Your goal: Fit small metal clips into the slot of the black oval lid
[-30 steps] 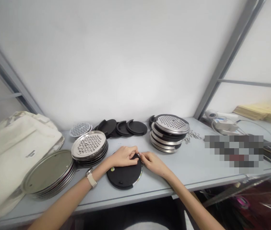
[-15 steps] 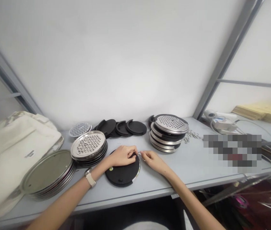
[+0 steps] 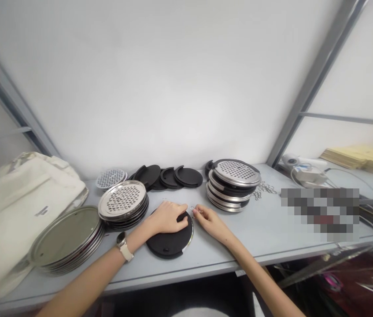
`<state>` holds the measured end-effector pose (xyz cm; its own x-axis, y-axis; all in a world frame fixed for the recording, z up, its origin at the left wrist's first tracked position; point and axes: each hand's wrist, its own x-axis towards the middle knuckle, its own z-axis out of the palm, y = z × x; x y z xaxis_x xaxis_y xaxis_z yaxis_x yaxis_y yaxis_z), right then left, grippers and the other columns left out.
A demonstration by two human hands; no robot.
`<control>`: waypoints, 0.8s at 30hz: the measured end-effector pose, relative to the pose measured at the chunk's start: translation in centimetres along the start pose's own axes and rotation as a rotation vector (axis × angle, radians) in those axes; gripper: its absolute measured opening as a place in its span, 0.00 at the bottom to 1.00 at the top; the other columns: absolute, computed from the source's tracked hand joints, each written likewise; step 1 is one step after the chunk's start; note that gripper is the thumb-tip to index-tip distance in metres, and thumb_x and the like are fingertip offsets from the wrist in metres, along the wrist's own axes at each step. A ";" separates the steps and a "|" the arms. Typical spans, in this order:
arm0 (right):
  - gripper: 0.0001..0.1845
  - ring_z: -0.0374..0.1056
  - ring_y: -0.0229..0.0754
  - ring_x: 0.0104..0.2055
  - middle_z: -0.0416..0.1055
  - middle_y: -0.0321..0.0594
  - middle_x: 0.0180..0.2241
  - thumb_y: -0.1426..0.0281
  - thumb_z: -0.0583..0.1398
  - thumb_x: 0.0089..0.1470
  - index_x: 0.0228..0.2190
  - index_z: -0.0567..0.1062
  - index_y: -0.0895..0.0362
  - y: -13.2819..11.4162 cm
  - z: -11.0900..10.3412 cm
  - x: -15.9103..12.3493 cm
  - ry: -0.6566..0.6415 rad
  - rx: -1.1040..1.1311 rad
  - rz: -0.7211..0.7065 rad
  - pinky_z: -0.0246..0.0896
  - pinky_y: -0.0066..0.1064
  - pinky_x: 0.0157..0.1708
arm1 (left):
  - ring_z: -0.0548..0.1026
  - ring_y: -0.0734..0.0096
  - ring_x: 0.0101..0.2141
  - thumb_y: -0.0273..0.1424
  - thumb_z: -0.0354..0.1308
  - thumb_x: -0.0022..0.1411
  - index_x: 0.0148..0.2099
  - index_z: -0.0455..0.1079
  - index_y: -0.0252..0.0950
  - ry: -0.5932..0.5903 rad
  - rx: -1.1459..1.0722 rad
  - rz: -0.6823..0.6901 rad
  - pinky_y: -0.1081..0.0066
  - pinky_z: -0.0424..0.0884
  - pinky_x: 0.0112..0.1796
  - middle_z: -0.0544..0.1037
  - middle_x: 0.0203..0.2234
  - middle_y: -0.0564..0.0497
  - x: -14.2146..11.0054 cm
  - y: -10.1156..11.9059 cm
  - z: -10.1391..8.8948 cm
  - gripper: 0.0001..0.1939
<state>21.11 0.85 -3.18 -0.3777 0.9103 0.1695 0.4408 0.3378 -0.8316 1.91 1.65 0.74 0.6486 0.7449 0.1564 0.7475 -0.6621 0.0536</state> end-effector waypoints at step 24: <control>0.25 0.62 0.41 0.28 0.66 0.37 0.22 0.59 0.44 0.63 0.23 0.68 0.57 -1.5 0.2 -0.4 -0.084 -0.313 -0.093 0.56 0.32 0.32 | 0.72 0.67 0.25 0.37 0.51 0.58 0.33 0.67 0.38 -0.006 -0.074 0.106 0.71 0.58 0.26 0.75 0.24 0.51 0.1 0.0 0.2 0.09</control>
<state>20.40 -0.03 -2.13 -0.4883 0.8535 0.1821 0.6251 0.4876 -0.6095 1.97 1.74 0.54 0.7241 0.6710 0.1592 0.6626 -0.7410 0.1094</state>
